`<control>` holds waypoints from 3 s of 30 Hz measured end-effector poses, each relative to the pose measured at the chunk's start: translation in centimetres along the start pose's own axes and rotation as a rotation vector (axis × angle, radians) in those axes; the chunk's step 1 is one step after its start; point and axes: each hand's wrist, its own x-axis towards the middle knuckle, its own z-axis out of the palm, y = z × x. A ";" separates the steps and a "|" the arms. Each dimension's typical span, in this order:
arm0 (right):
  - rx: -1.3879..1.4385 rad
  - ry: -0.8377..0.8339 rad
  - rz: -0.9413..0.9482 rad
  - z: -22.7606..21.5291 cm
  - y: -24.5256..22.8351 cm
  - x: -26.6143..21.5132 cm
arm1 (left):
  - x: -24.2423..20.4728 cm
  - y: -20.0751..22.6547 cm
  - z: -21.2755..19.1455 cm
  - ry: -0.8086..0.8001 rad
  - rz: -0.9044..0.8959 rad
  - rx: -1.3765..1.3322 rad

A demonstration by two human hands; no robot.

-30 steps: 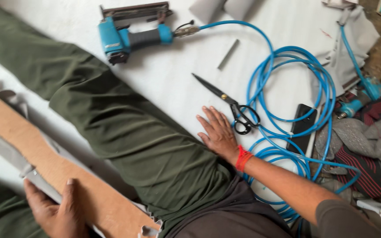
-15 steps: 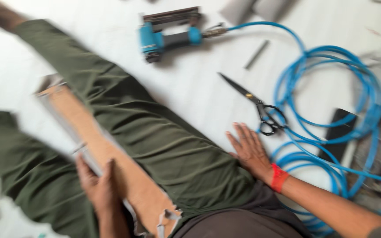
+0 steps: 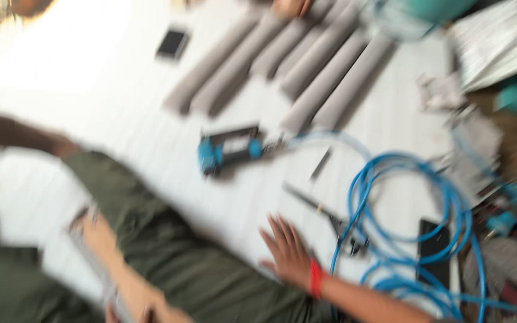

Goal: The person cuts a piece of light-colored fabric with scissors, then wraps it around a long rectangular foam cushion. They fold the fabric edges and secure them using a pneumatic staple gun, repeating the process along the length of the cushion.

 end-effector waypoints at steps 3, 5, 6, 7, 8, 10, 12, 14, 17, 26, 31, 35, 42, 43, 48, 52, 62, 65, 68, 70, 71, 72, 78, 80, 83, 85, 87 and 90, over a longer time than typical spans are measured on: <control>0.150 0.009 0.240 -3.7 1.6 -4.6 | 4.0 2.4 4.4 -0.012 0.005 0.022; 0.158 0.009 0.393 -3.9 3.0 -7.7 | 3.8 2.0 3.8 -0.009 -0.031 0.065; 0.172 0.009 0.449 -3.6 3.4 -9.0 | 3.6 1.7 3.3 -0.001 -0.060 0.093; 0.217 -0.077 0.526 -3.1 4.4 -9.3 | 3.6 1.5 3.6 -0.009 -0.066 0.096; 0.261 -0.164 0.602 -2.7 5.4 -9.6 | 4.1 1.5 4.3 -0.016 -0.066 0.091; 0.366 -0.267 0.746 -2.1 5.8 -9.8 | 4.6 1.7 5.0 -0.043 -0.064 0.092; 0.479 -0.295 0.862 -2.7 5.9 -8.4 | 5.2 2.4 5.6 -0.062 -0.053 0.080; 0.761 -0.221 0.735 -5.0 6.1 -5.2 | 6.2 3.7 5.9 -0.066 -0.035 0.062; 0.974 -0.150 0.763 -9.6 5.4 0.1 | 5.5 3.7 4.8 -0.054 -0.050 0.059; 0.871 0.129 0.276 -14.6 -2.4 7.8 | 5.6 1.6 4.2 -0.094 -0.085 -0.013; 0.592 0.413 0.262 -6.1 0.1 7.8 | -3.0 1.2 -2.0 -0.062 -0.387 -0.365; 0.539 0.205 0.567 -0.2 1.7 8.4 | -7.9 -1.2 -7.7 0.039 -0.387 -0.403; 1.181 -0.052 0.459 -8.0 -0.2 11.8 | -4.7 -3.8 -8.5 0.053 -0.258 -0.277; 1.141 -0.173 0.454 -9.1 -2.1 11.7 | -4.6 -3.4 -8.5 0.040 -0.248 -0.272; 1.003 -0.619 0.465 -10.5 -9.5 11.4 | -4.5 -1.0 -9.5 -0.065 -0.317 -0.387; 0.747 -0.602 0.134 -10.8 -10.8 10.0 | -4.4 -0.2 -11.4 -0.258 -0.358 -0.494; 0.638 -0.538 -0.095 -9.8 -12.4 8.8 | -6.1 0.7 -11.3 -0.187 -0.414 -0.259; 0.638 -0.538 -0.077 -9.4 -12.7 9.2 | -5.9 1.2 -11.4 -0.193 -0.487 -0.286; 0.589 -0.547 -0.024 -9.9 -12.6 9.6 | -5.8 1.5 -11.3 -0.205 -0.476 -0.224; 0.546 -0.550 -0.021 -10.2 -12.4 10.0 | -5.8 1.5 -11.1 -0.208 -0.437 -0.141; 0.525 -0.552 -0.032 -10.4 -12.3 10.1 | -5.7 1.4 -11.1 -0.210 -0.425 -0.094; 0.504 -0.553 -0.044 -10.5 -12.2 10.2 | -5.7 1.4 -11.0 -0.213 -0.414 -0.048; 0.544 -0.522 -0.151 -10.6 -12.5 11.0 | -5.7 1.3 -10.8 -0.250 -0.399 0.102; 0.515 -0.559 -0.222 -11.4 -12.2 11.7 | -5.8 1.2 -10.6 -0.252 -0.398 0.119; 0.461 -0.671 -0.223 -12.6 -11.5 13.0 | -5.9 0.8 -10.1 -0.255 -0.476 0.144; 0.428 -0.733 -0.171 -12.9 -11.2 13.6 | -6.0 0.6 -9.9 -0.259 -0.478 0.171; 0.397 -0.758 -0.105 -12.8 -11.3 14.0 | -5.9 0.4 -9.9 -0.264 -0.401 0.203; 0.494 -0.680 -0.176 -12.5 -11.6 13.9 | -6.1 0.1 -10.0 -0.289 -0.486 0.151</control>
